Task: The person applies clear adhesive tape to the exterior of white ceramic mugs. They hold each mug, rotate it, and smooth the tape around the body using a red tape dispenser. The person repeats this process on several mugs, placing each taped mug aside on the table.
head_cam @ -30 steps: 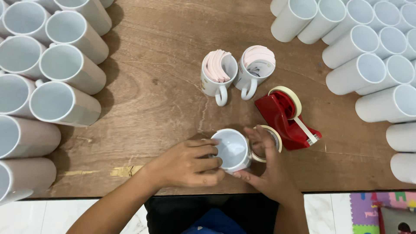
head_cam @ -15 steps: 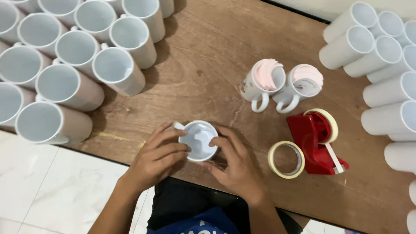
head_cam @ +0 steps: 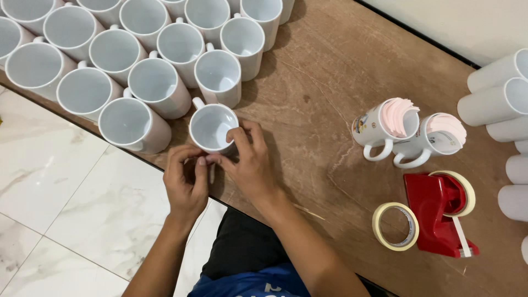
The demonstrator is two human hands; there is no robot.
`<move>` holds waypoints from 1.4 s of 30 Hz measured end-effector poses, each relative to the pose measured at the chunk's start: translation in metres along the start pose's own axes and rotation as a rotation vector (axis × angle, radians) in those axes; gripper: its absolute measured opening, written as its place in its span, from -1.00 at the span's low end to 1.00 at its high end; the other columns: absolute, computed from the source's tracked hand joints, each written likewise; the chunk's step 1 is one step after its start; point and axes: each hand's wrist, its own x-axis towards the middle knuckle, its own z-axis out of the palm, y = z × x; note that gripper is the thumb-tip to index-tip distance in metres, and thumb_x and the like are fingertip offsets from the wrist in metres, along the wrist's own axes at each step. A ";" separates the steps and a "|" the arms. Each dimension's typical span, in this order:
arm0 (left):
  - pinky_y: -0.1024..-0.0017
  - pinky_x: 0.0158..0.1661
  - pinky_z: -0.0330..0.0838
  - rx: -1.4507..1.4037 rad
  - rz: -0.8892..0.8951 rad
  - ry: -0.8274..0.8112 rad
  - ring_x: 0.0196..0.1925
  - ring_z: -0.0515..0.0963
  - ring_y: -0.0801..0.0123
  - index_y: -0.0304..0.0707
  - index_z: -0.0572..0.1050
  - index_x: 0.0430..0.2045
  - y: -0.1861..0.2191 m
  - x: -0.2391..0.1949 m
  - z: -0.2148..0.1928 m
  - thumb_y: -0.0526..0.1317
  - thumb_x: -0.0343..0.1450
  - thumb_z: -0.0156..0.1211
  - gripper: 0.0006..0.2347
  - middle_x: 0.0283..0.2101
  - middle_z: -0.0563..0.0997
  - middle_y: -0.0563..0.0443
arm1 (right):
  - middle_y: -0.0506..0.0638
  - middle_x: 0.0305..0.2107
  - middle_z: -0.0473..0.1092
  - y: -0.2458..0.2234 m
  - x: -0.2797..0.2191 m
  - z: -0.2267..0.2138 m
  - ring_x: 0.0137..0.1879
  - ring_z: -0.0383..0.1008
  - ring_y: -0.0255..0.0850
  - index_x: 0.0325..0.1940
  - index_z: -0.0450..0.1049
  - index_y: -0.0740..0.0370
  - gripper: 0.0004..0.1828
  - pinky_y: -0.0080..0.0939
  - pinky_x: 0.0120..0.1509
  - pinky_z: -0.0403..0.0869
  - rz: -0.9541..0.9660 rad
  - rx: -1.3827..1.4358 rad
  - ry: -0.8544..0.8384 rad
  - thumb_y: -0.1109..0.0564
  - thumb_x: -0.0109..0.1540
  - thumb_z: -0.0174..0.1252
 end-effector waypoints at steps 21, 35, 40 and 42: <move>0.16 0.09 0.37 -0.072 -0.053 0.104 0.15 0.36 -0.05 -0.59 0.29 -0.05 0.002 0.005 0.005 -0.37 0.40 0.08 -0.71 0.06 0.19 -0.34 | 0.06 -0.18 0.10 0.014 0.022 0.058 -0.03 0.31 0.12 -0.23 0.26 0.04 -0.48 0.06 -0.05 0.39 -0.034 -0.166 0.058 0.02 -0.10 0.44; 0.34 -0.21 0.38 -0.173 0.032 -0.024 -0.10 0.38 0.09 -0.40 0.36 -0.26 0.052 -0.021 0.054 -0.27 0.35 0.12 -0.81 -0.14 0.30 -0.22 | 0.28 -0.04 0.08 0.006 -0.026 -0.045 0.11 0.21 0.27 0.18 0.18 0.31 -0.37 0.20 0.27 0.23 -0.022 0.096 0.014 0.05 0.11 0.23; 0.63 -0.39 0.37 -0.365 0.021 -0.328 -0.06 0.36 0.29 -0.28 0.36 -0.22 0.104 -0.030 0.099 -0.26 0.36 0.05 -0.82 -0.06 0.29 -0.25 | 0.23 -0.04 0.15 -0.006 -0.059 -0.125 0.11 0.28 0.02 0.04 0.29 0.29 -0.60 -0.05 0.20 0.37 0.078 -0.003 0.174 0.03 0.19 0.08; 0.53 -0.22 0.41 -0.430 0.048 -0.536 0.02 0.38 0.23 -0.33 0.32 -0.18 0.129 -0.030 0.115 -0.30 0.36 0.06 -0.80 0.01 0.25 -0.29 | 0.18 -0.04 0.14 -0.007 -0.074 -0.158 0.07 0.38 -0.05 -0.08 0.40 0.26 -0.69 -0.14 0.17 0.41 0.119 -0.142 0.238 0.03 0.19 0.10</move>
